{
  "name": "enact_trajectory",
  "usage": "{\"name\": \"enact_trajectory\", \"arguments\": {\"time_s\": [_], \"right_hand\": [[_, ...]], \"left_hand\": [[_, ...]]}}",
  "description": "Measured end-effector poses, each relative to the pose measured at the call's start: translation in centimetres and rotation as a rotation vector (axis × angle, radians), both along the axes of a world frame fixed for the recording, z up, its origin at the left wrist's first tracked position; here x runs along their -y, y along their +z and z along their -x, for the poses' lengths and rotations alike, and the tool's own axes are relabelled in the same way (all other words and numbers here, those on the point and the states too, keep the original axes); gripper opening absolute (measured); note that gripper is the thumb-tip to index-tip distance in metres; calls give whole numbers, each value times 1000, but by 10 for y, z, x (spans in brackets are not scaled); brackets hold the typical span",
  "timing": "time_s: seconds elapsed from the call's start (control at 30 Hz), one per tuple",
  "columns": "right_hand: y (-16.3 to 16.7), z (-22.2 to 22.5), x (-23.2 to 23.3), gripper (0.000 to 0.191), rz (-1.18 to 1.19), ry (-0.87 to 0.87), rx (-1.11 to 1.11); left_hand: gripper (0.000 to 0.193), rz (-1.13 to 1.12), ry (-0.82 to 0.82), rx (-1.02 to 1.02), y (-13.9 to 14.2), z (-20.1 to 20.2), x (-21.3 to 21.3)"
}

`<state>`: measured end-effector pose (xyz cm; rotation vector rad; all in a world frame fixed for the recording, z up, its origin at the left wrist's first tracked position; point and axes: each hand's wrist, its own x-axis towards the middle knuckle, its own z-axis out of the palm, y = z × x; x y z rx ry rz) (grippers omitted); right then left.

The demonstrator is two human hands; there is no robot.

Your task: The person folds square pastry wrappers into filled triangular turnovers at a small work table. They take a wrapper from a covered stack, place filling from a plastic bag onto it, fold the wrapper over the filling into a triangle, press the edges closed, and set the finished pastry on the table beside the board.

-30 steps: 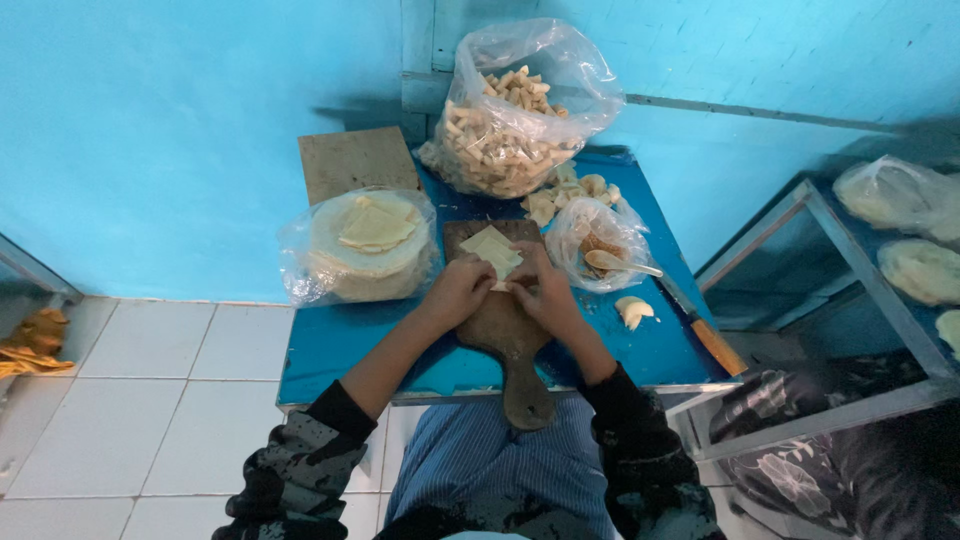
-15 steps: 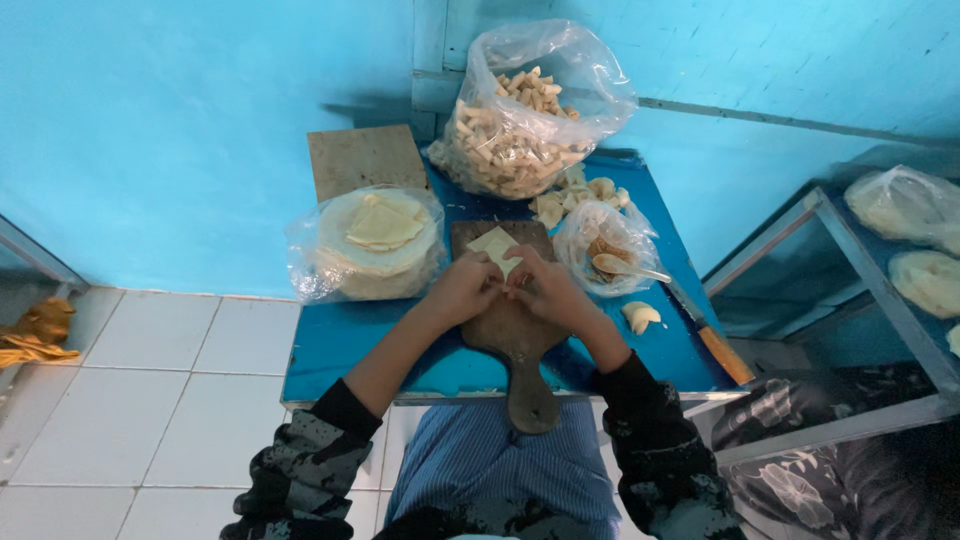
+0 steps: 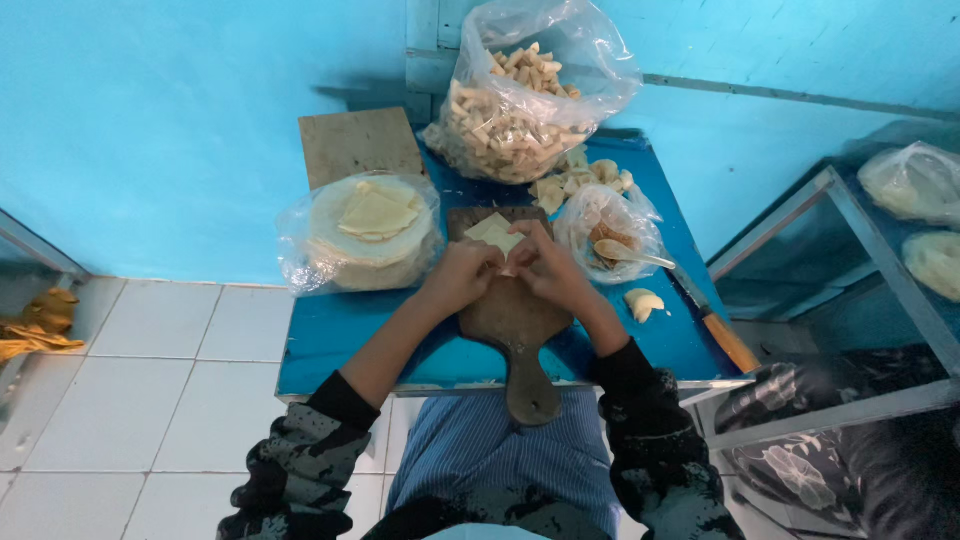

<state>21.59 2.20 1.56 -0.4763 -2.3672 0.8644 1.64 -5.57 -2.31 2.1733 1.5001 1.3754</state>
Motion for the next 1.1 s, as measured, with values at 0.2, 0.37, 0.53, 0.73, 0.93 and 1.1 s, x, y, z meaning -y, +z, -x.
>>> {"name": "enact_trajectory", "arguments": {"time_s": [0.2, 0.37, 0.53, 0.73, 0.93, 1.1], "right_hand": [[-3, 2, 4, 47, -350, -66, 1], [-4, 1, 6, 41, -525, -50, -23], [-3, 3, 7, 52, -430, -99, 18], [-1, 2, 8, 54, -481, -84, -21], [-4, 6, 8, 50, -461, -116, -8], [-5, 7, 7, 49, -496, -127, -11]], "left_hand": [[7, -72, 87, -159, 1, -1, 1], [6, -73, 109, -136, -1, -2, 1], [7, -38, 139, -166, 0, -2, 0], [5, 46, 192, -242, -1, -2, 0], [8, 13, 213, -236, -1, -1, 1], [12, 66, 217, -192, 1, -3, 1]]}}
